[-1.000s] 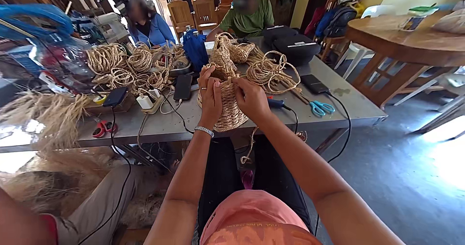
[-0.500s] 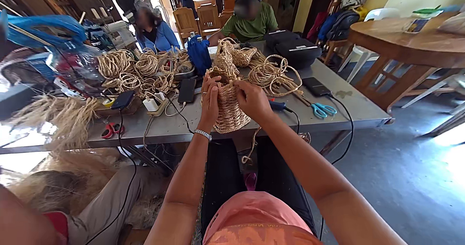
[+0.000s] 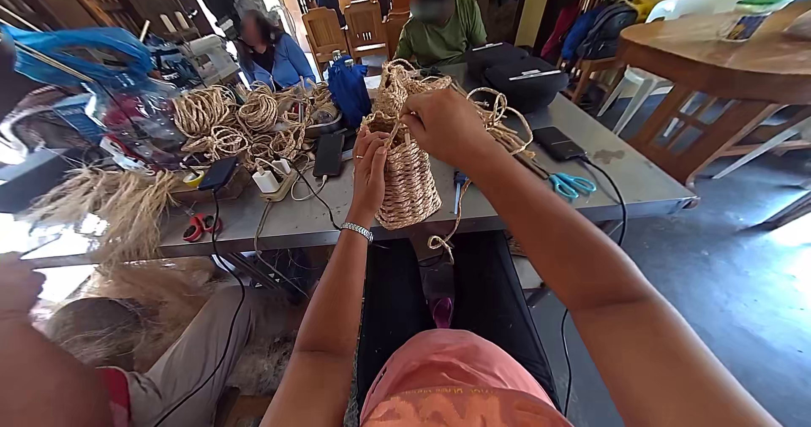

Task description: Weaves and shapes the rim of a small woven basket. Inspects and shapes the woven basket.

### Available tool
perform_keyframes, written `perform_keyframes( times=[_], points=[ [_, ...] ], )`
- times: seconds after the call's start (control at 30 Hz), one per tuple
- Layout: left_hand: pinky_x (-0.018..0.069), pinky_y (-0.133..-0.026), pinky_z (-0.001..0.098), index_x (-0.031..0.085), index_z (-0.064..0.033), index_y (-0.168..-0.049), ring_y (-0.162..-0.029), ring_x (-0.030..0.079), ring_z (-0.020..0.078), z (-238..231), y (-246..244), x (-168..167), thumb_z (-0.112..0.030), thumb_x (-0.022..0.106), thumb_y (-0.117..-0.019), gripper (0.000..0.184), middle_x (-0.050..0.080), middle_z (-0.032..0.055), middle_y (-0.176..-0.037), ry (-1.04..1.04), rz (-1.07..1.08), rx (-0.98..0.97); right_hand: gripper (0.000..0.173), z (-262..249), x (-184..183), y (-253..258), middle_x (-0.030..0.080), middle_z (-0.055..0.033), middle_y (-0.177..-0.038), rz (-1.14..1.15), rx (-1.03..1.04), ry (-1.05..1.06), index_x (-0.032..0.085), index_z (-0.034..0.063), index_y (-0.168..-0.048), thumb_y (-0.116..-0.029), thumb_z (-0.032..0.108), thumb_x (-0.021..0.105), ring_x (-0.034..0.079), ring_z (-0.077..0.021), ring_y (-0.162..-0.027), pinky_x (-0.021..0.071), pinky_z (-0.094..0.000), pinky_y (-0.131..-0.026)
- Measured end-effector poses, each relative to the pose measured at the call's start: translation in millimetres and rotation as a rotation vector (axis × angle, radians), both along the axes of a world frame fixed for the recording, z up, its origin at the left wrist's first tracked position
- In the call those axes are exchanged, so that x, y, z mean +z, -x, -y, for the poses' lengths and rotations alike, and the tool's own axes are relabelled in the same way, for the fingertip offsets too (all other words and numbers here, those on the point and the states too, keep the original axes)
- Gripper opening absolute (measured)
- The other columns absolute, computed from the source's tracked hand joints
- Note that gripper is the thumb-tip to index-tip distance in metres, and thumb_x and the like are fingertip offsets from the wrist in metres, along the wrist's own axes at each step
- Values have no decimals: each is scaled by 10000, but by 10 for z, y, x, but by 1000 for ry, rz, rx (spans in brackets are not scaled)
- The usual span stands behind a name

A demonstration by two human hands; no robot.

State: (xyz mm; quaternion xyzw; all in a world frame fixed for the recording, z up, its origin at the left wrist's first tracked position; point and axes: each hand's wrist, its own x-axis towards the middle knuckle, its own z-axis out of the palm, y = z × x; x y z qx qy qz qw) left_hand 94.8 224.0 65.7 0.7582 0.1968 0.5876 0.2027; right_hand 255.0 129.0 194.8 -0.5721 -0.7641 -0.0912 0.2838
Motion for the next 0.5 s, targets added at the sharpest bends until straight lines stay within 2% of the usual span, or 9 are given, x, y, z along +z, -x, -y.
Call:
perform_keyframes(
  times=[0.07, 0.13, 0.23, 0.37, 0.5],
  points=[
    [92, -1280, 419, 669, 7, -1216, -1536, 240, 294, -4, 0, 1, -300, 289, -1101, 502, 532, 154, -1466, 2, 16, -13, 245, 131, -61, 6, 718, -153, -922, -42, -15, -13, 724, 52, -1060, -1023, 217, 546, 704, -355, -893, 537, -597, -762],
    [112, -1275, 425, 674, 10, -1197, -1515, 276, 303, -13, 18, 14, -289, 263, -1096, 518, 557, 165, -1429, 4, 12, -19, 278, 203, -197, -65, 717, -135, -863, -106, 20, -2, 746, 57, -1021, -1014, 301, 612, 697, -334, -823, 538, -598, -739],
    [103, -1273, 427, 690, 3, -1144, -1490, 312, 305, -26, 53, 46, -258, 255, -1085, 511, 599, 162, -1358, -16, -24, -26, 276, 191, -337, -146, 752, -114, -918, -138, 93, 52, 785, 101, -1049, -1018, 321, 621, 717, -307, -889, 549, -581, -811],
    [109, -1266, 429, 690, 5, -1189, -1495, 301, 312, -29, 87, 61, -212, 314, -1067, 451, 575, 177, -1391, -13, -54, -17, 258, 158, -220, -48, 728, -110, -857, -110, 145, -13, 768, 91, -1042, -1031, 282, 595, 693, -285, -799, 541, -554, -752],
    [126, -1264, 418, 675, -11, -1207, -1496, 301, 300, -29, 96, 77, -210, 334, -1061, 421, 559, 173, -1409, 1, -73, -19, 261, -6, -95, 75, 723, -112, -848, -72, 95, -139, 746, 88, -1033, -1042, 263, 553, 704, -306, -796, 540, -567, -727]
  ],
)
